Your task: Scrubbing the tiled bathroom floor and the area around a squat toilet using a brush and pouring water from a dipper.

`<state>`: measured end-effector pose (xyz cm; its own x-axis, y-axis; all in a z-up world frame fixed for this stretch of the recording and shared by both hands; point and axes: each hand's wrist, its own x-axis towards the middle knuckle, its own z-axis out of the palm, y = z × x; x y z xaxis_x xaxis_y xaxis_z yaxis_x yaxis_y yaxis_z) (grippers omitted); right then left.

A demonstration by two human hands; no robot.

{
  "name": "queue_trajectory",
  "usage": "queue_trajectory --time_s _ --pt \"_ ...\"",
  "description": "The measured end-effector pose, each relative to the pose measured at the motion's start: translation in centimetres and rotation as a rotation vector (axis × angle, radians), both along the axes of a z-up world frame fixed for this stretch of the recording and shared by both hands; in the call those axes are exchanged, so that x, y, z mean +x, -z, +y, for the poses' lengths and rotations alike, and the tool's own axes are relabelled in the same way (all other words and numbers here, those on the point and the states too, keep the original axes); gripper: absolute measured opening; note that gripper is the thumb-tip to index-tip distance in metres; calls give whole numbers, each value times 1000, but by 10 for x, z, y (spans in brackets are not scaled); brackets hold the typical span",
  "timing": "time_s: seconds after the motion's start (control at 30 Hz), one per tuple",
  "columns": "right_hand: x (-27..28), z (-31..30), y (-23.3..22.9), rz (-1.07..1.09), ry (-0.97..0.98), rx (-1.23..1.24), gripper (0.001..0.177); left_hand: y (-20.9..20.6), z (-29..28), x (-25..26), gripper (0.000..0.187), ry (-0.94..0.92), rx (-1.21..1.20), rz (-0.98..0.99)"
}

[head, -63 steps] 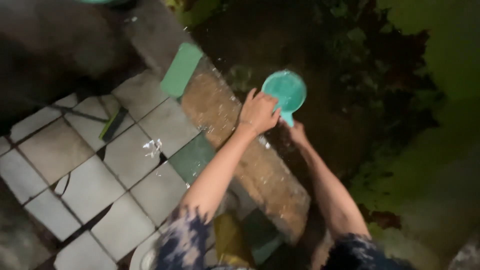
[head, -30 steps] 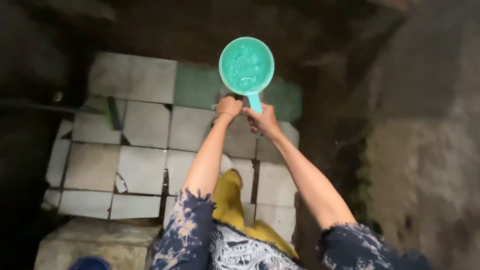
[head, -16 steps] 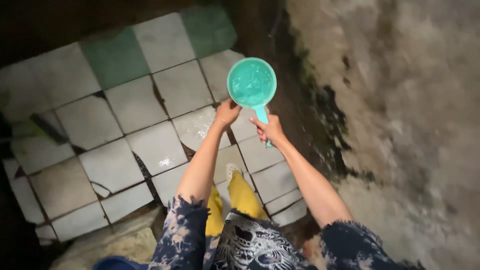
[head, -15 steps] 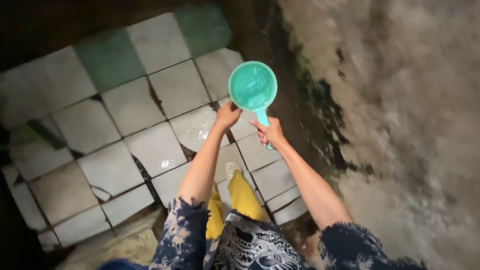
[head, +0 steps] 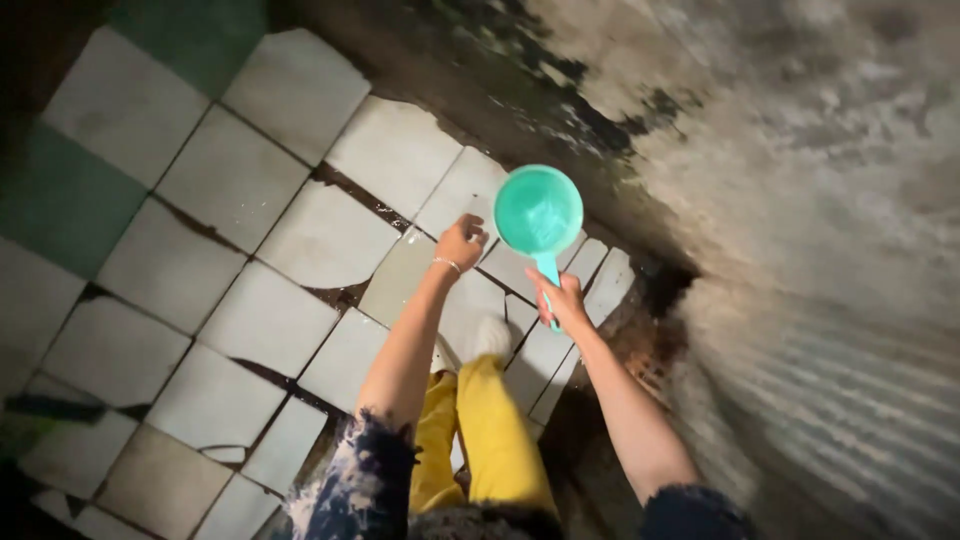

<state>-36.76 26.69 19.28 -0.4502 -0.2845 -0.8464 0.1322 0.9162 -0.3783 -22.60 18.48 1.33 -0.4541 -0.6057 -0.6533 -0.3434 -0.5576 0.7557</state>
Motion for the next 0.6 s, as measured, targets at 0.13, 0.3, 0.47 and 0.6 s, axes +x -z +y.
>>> queue_trajectory --time_s 0.13,0.3,0.47,0.6 --pt "-72 123 14 97 42 -37 46 -2 62 -66 37 67 -2 56" --pt "-157 248 52 250 213 48 37 11 120 -163 45 204 41 95" --pt "-232 319 102 229 242 -30 28 64 177 -249 58 306 -22 121" --pt "-289 378 223 539 -210 266 45 114 198 -289 62 332 -52 139"
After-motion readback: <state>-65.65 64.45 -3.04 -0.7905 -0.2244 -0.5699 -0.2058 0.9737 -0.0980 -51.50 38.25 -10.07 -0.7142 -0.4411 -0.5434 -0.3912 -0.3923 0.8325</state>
